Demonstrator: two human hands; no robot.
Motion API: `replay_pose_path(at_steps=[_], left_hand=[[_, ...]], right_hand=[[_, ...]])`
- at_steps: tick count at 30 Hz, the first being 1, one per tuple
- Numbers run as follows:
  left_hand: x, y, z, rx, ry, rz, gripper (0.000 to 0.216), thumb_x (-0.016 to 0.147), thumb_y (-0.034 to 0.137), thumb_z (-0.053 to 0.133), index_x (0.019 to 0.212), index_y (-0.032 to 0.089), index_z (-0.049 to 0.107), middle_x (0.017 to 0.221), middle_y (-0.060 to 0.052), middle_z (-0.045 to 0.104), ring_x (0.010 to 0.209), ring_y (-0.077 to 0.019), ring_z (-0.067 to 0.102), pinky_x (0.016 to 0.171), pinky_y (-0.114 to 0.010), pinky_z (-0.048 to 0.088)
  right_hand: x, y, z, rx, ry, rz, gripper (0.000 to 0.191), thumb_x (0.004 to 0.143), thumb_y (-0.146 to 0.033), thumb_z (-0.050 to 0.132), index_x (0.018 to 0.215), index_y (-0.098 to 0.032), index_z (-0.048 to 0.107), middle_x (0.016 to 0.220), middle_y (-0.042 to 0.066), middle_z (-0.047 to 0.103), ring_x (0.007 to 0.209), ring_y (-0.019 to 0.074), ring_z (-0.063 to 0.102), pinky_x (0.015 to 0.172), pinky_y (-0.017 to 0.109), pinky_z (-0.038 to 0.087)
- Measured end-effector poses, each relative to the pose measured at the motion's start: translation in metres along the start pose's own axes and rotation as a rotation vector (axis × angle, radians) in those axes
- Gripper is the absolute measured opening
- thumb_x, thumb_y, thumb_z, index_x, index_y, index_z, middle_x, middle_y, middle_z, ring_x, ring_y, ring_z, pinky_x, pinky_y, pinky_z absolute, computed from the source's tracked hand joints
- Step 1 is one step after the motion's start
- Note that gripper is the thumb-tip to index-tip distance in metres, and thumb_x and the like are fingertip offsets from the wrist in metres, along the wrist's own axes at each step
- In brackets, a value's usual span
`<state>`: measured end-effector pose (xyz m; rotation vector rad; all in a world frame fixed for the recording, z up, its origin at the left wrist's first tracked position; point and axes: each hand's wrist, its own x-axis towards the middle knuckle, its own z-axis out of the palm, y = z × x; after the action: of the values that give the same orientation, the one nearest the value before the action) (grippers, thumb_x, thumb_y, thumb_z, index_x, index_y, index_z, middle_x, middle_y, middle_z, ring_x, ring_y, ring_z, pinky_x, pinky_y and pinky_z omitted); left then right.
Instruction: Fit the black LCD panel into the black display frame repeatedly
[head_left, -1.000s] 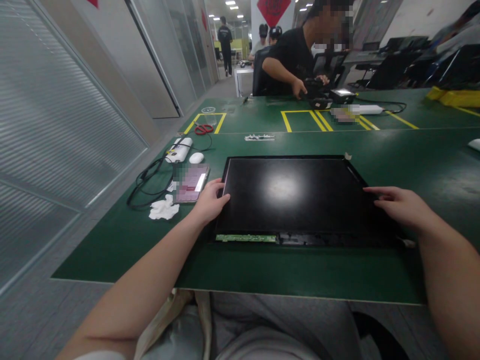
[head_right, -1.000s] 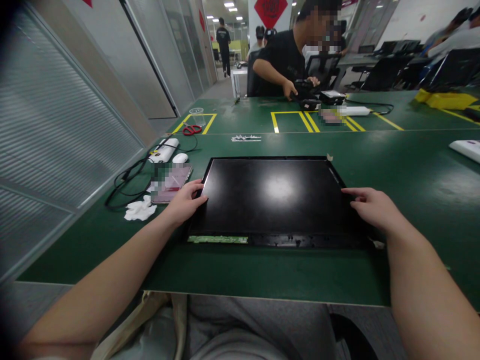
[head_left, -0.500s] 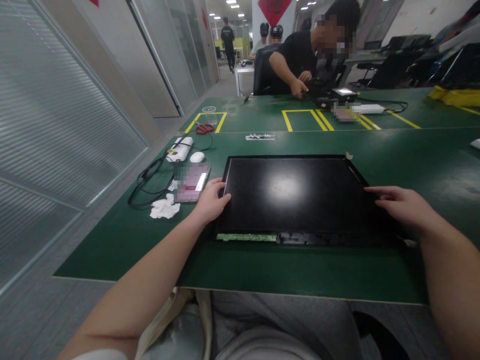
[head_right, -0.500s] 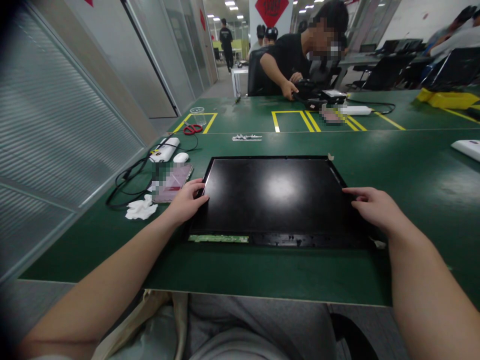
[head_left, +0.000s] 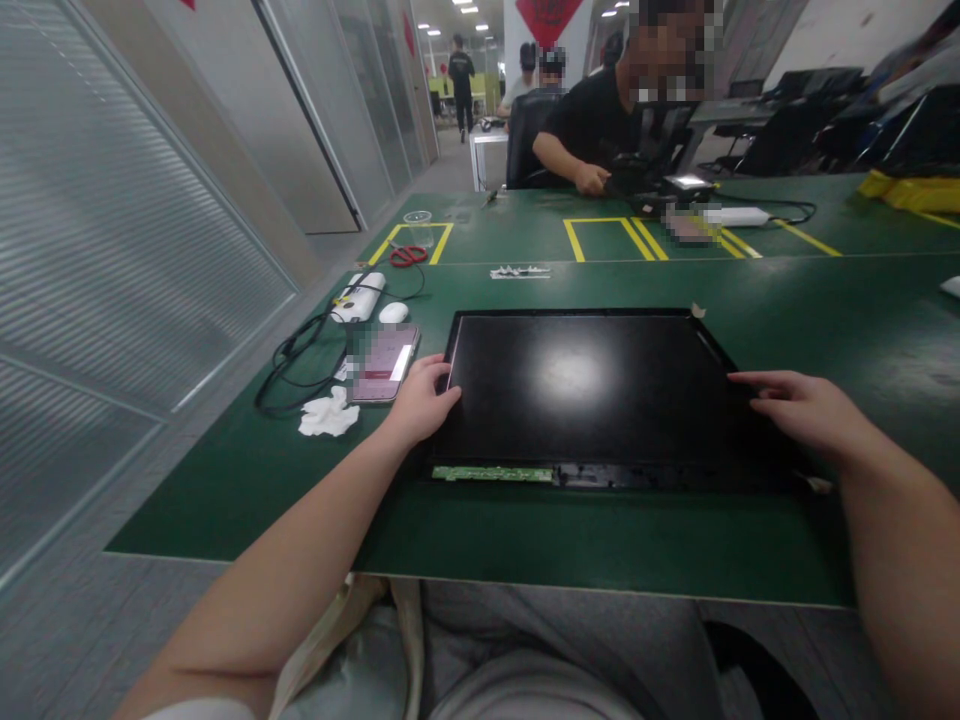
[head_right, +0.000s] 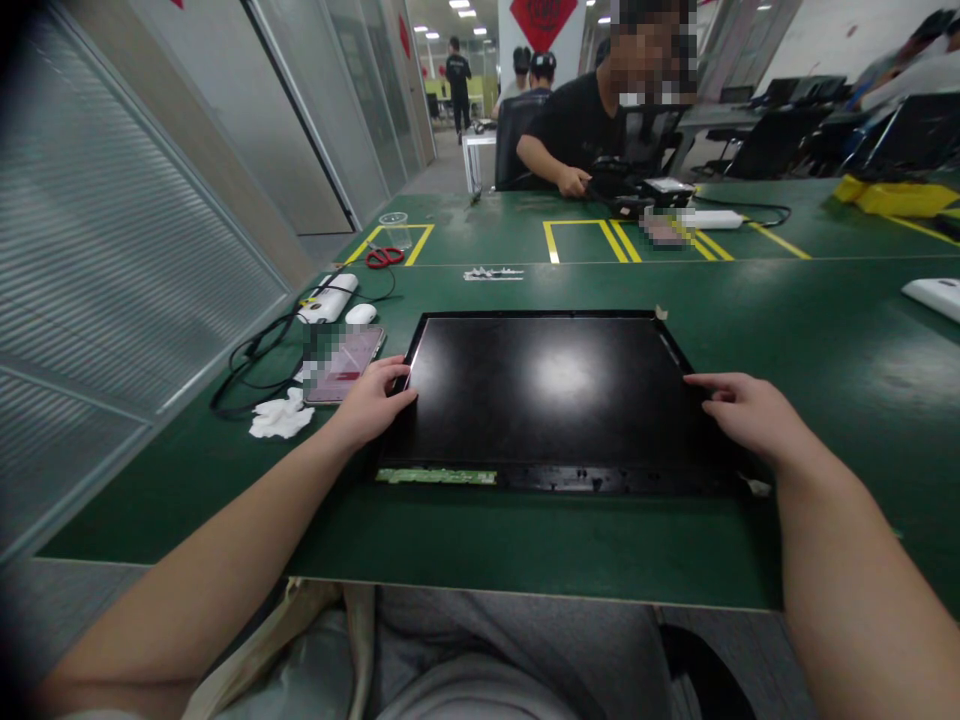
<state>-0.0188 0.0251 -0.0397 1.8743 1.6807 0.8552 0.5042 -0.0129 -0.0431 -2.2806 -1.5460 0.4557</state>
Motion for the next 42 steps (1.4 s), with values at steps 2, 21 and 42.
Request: replay_pose_path(at_steps=[2, 21, 42], left_hand=[[0.0, 0.0, 0.0, -0.001, 0.001, -0.005, 0.033, 0.075, 0.025, 0.069, 0.106, 0.016, 0.075, 0.141, -0.017, 0.059, 0.137, -0.0378, 0.053, 0.118, -0.052, 0.042], [-0.018, 0.029, -0.009, 0.324, -0.126, 0.089, 0.065, 0.086, 0.03, 0.066, 0.145, 0.009, 0.049, 0.145, -0.025, 0.06, 0.135, -0.0411, 0.056, 0.116, -0.058, 0.04], [-0.014, 0.024, -0.015, 0.276, -0.105, 0.001, 0.064, 0.088, 0.005, 0.056, 0.151, 0.011, 0.053, 0.143, -0.023, 0.065, 0.135, -0.0392, 0.06, 0.113, -0.053, 0.046]], right_hand=[[-0.001, -0.004, -0.002, 0.038, -0.041, 0.052, 0.054, 0.074, -0.025, 0.062, 0.126, -0.02, 0.076, 0.071, 0.003, 0.068, 0.064, 0.0193, 0.059, 0.061, 0.032, 0.045], [0.005, 0.003, -0.001, 0.043, -0.027, 0.024, 0.052, 0.072, -0.036, 0.065, 0.121, -0.021, 0.077, 0.077, 0.005, 0.072, 0.068, 0.0212, 0.064, 0.063, 0.034, 0.047], [-0.001, -0.005, 0.0, 0.166, 0.035, 0.146, 0.046, 0.07, -0.037, 0.068, 0.112, -0.022, 0.08, 0.084, 0.006, 0.073, 0.078, 0.0222, 0.064, 0.068, 0.033, 0.047]])
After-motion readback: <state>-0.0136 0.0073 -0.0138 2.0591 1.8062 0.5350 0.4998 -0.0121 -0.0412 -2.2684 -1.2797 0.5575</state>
